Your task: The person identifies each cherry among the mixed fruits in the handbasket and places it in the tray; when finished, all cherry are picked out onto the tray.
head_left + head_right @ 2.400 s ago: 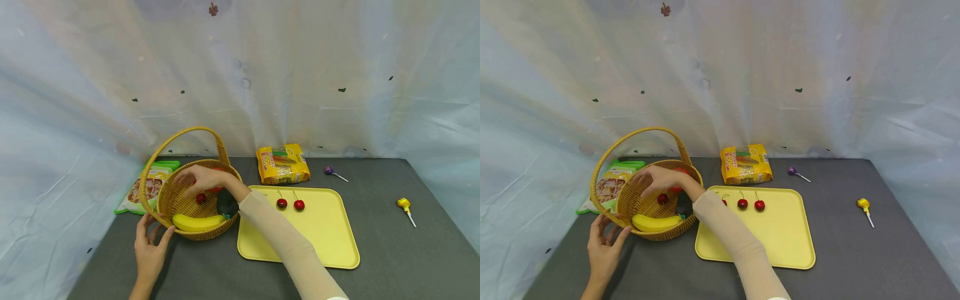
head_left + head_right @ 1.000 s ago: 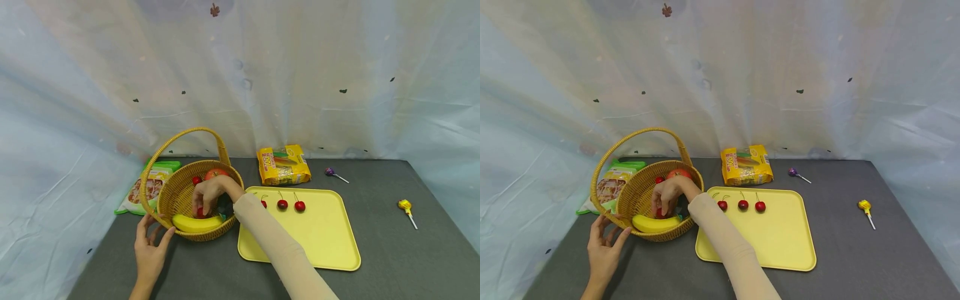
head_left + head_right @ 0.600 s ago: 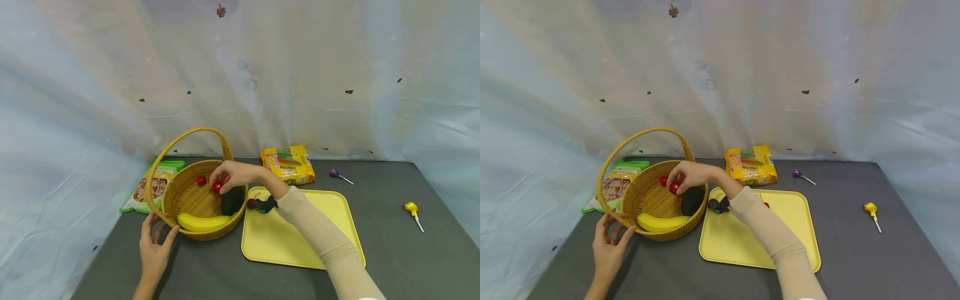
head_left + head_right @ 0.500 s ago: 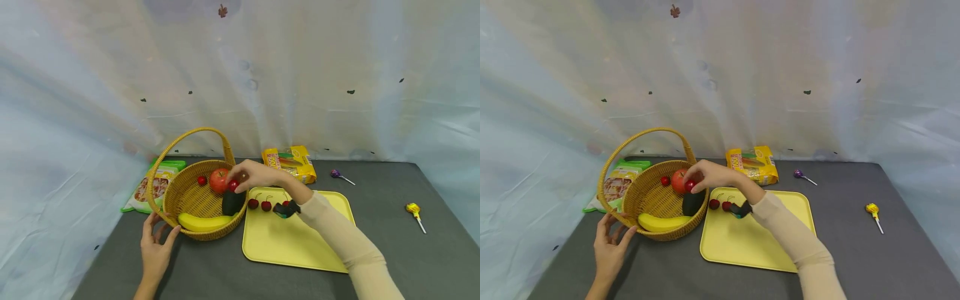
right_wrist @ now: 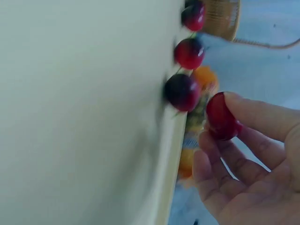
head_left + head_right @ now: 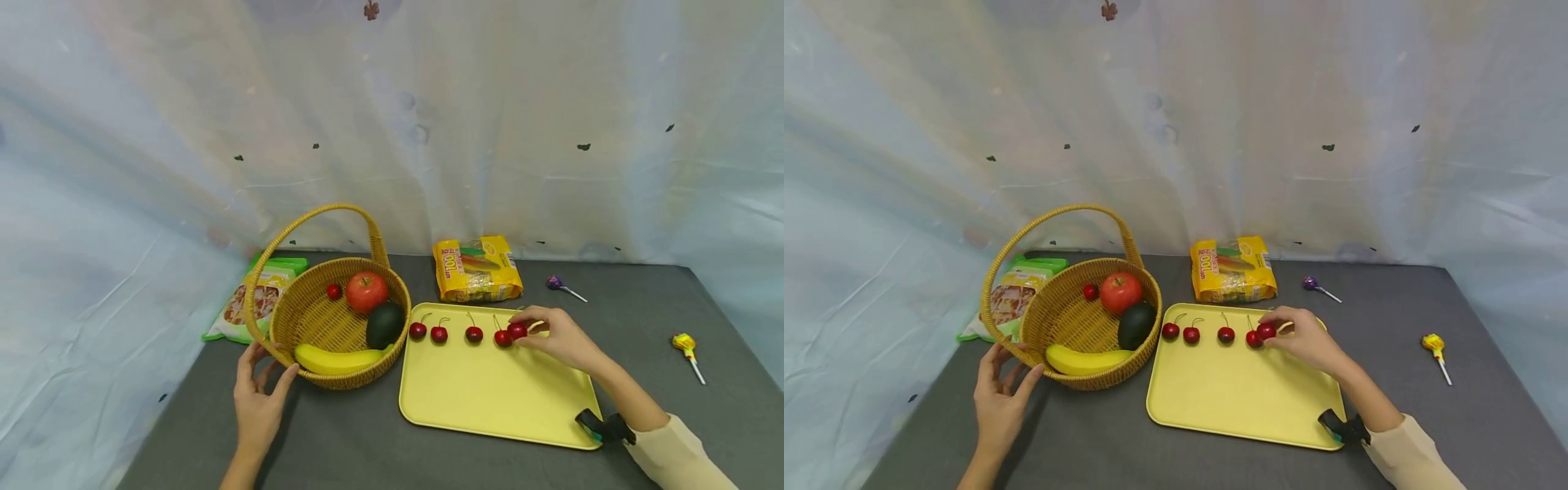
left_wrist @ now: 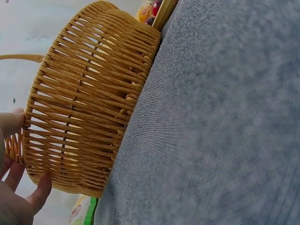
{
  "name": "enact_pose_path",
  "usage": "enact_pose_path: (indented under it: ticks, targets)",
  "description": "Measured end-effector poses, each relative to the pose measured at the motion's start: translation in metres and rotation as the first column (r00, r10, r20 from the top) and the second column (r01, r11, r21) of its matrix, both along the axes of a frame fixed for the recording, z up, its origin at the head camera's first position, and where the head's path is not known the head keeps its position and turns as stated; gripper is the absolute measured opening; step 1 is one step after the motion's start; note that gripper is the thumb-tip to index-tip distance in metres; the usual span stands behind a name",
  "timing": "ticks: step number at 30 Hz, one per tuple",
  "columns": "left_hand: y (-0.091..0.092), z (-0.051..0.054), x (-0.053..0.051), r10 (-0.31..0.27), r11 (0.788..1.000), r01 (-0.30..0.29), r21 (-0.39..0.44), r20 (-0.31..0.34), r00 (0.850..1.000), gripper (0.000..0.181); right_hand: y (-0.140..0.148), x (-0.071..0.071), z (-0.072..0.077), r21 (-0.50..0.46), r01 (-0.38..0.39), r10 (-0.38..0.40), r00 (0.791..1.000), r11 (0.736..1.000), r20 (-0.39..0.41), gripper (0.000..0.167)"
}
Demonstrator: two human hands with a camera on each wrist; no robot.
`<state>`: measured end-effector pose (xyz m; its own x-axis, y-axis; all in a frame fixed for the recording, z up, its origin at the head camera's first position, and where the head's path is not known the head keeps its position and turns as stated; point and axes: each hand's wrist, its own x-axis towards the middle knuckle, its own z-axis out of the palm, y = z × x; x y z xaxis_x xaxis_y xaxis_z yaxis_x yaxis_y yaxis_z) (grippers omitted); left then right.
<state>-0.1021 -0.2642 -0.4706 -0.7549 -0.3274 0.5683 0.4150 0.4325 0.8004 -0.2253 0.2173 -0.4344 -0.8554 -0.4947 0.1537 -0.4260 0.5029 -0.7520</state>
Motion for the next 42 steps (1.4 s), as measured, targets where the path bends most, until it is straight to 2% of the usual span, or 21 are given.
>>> enact_pose_path:
  ticks: [3,7,15,24,33,42]
  targets:
    - [0.001,0.000,-0.001,0.003,1.000,-0.004,-0.022,-0.020,1.000,0.072,0.012,0.005,-0.006,0.033,0.048,-0.048,0.999,0.998,0.011,0.029]
    - [0.000,0.000,-0.002,0.001,1.000,-0.002,-0.024,-0.031,1.000,0.071,0.018,0.007,-0.012,0.040,0.068,-0.070,0.997,0.997,0.032,0.029]
    - [0.000,-0.001,-0.001,0.014,1.000,-0.014,-0.017,-0.010,1.000,0.072,0.017,0.003,-0.018,0.058,0.056,-0.057,0.998,0.997,0.005,0.028]
    - [0.001,0.000,0.001,0.010,1.000,-0.010,-0.018,-0.008,1.000,0.072,0.015,-0.001,-0.019,0.073,0.040,-0.042,0.999,0.997,0.030,0.028]
    - [0.002,0.002,0.000,0.004,1.000,-0.004,-0.018,-0.010,1.000,0.072,0.018,-0.003,-0.020,0.105,0.061,-0.065,0.997,0.993,0.032,0.027]
    - [0.002,0.002,0.000,0.014,1.000,-0.015,-0.025,-0.013,1.000,0.073,0.018,-0.001,-0.019,0.098,0.051,-0.056,0.998,0.994,0.043,0.034]
